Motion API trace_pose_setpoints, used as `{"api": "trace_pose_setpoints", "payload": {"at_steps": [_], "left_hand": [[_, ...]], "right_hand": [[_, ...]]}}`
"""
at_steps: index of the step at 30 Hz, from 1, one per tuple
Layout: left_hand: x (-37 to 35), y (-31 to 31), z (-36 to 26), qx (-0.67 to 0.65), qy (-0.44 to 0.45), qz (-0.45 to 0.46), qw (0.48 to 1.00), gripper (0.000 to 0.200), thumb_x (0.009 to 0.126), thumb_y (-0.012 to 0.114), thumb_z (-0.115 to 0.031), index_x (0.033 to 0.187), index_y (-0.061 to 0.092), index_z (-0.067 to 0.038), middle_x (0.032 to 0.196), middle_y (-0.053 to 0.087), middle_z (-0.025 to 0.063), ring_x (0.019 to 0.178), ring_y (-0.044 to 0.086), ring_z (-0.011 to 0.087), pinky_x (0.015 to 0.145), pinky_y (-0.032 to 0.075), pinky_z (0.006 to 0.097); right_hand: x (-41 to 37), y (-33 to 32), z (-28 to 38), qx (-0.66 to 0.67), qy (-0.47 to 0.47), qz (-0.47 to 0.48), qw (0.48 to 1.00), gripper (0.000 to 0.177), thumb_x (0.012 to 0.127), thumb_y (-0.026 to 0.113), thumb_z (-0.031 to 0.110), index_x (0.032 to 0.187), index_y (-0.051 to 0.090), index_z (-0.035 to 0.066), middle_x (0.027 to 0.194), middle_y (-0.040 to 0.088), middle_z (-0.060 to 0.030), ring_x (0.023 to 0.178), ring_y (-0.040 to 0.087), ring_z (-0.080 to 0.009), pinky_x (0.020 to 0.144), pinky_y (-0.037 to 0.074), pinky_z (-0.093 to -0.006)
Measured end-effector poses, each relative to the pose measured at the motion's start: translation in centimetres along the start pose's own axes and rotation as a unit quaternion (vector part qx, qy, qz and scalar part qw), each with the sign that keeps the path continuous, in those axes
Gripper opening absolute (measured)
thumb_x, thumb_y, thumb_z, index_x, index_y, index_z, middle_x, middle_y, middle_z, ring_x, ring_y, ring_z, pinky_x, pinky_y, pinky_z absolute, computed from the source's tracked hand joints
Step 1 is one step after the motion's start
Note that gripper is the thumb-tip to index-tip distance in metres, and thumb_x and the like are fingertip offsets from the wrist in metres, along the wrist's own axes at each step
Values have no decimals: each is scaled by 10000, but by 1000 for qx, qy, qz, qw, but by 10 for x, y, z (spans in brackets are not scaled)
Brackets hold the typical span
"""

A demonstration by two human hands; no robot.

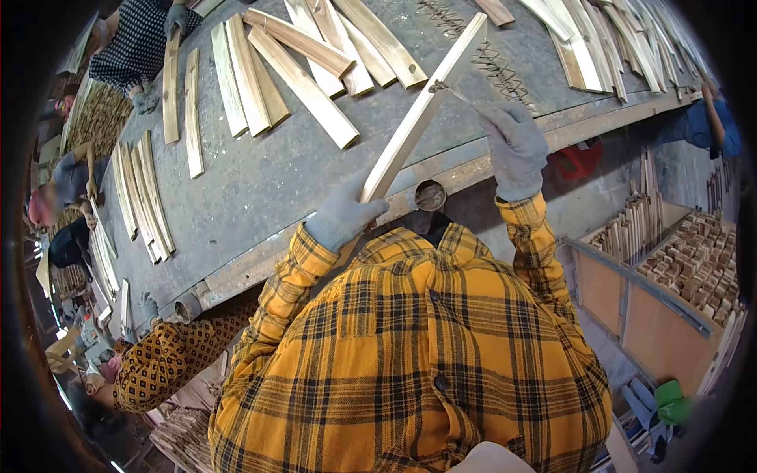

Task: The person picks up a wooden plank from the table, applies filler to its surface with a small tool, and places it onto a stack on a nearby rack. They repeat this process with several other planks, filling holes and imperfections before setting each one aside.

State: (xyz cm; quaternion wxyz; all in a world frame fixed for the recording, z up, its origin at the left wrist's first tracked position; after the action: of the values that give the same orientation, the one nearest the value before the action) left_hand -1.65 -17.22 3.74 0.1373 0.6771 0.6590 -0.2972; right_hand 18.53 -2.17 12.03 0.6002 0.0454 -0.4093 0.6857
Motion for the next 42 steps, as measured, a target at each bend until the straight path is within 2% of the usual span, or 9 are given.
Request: {"api": "trace_pose_setpoints", "payload": {"at_steps": [4, 11, 14, 17, 20, 23, 26, 37, 42], "left_hand": [[1, 0, 2, 37, 7, 4, 999, 591, 793, 645, -114, 1331, 414, -32, 796, 587, 88, 551, 568, 126, 512, 497, 263], [-1, -2, -4, 78, 7, -17, 997, 613, 794, 645, -122, 1351, 399, -48, 809, 594, 90, 552, 568, 122, 515, 498, 260], [-2, -2, -9, 61, 42, -16, 997, 575, 796, 645, -104, 1316, 418, -14, 819, 589, 83, 560, 570, 126, 523, 496, 255], [-5, 12, -11, -111, -10, 64, 992, 503, 802, 642, -86, 1249, 443, 28, 819, 581, 78, 573, 570, 129, 531, 491, 252], [-13, 20, -21, -220, -4, 119, 968, 454, 805, 642, -77, 1199, 454, 47, 806, 575, 74, 584, 570, 132, 533, 484, 247], [-12, 16, -18, -239, -19, 111, 965, 435, 803, 648, -80, 1177, 466, 49, 805, 575, 76, 586, 569, 134, 527, 482, 247], [-7, 3, -8, -129, -35, 33, 990, 429, 798, 653, -75, 1166, 471, 52, 805, 575, 78, 587, 572, 138, 526, 482, 248], [-13, 25, -29, -239, -9, 138, 961, 469, 802, 645, -67, 1210, 445, 48, 815, 577, 93, 584, 579, 144, 526, 490, 252], [-10, 22, -18, -209, -6, 122, 970, 462, 813, 637, -79, 1211, 442, 52, 818, 577, 96, 580, 580, 134, 523, 494, 249]], "right_hand": [[5, 5, 4, -93, -28, 29, 995, 214, 710, 715, 110, 917, 708, 162, 826, 632, 6, 735, 594, -204, 632, 473, -289], [6, 2, -16, -55, -44, -14, 997, 232, 687, 725, 76, 909, 706, 141, 831, 630, -11, 769, 589, -197, 656, 476, -293], [2, 6, -18, -19, -36, -34, 999, 237, 675, 727, 52, 901, 703, 121, 838, 627, -25, 776, 588, -204, 669, 476, -292], [-2, 8, -16, 0, -20, -54, 998, 231, 680, 724, 37, 899, 701, 104, 842, 622, -28, 784, 587, -206, 676, 473, -291], [-8, 2, -4, -17, -34, -63, 997, 228, 698, 717, 26, 915, 700, 92, 842, 615, -26, 781, 584, -201, 673, 470, -291], [-17, -8, -9, -3, -13, -71, 997, 226, 724, 705, 9, 940, 699, 77, 837, 606, -33, 762, 578, -183, 659, 462, -272], [-17, -15, -13, 59, 24, -91, 994, 236, 743, 693, -7, 967, 699, 68, 834, 597, -43, 745, 568, -156, 644, 451, -247], [-9, 7, 0, 40, 10, -67, 997, 262, 763, 677, 11, 1011, 692, 94, 829, 577, -27, 739, 543, -164, 633, 438, -258], [-11, 6, 8, -102, -52, -52, 992, 233, 733, 691, 39, 943, 700, 139, 858, 596, -23, 790, 554, -200, 642, 461, -297]]}}
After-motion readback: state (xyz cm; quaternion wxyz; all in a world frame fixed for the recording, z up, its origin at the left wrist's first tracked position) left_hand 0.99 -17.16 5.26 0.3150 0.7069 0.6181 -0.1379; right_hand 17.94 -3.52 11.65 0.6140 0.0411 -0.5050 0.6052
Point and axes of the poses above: each hand's wrist, its own x-axis towards the middle knuckle, its own y-axis out of the palm, z = x × y, the point moved 8 cm from there along x, towards the middle knuckle
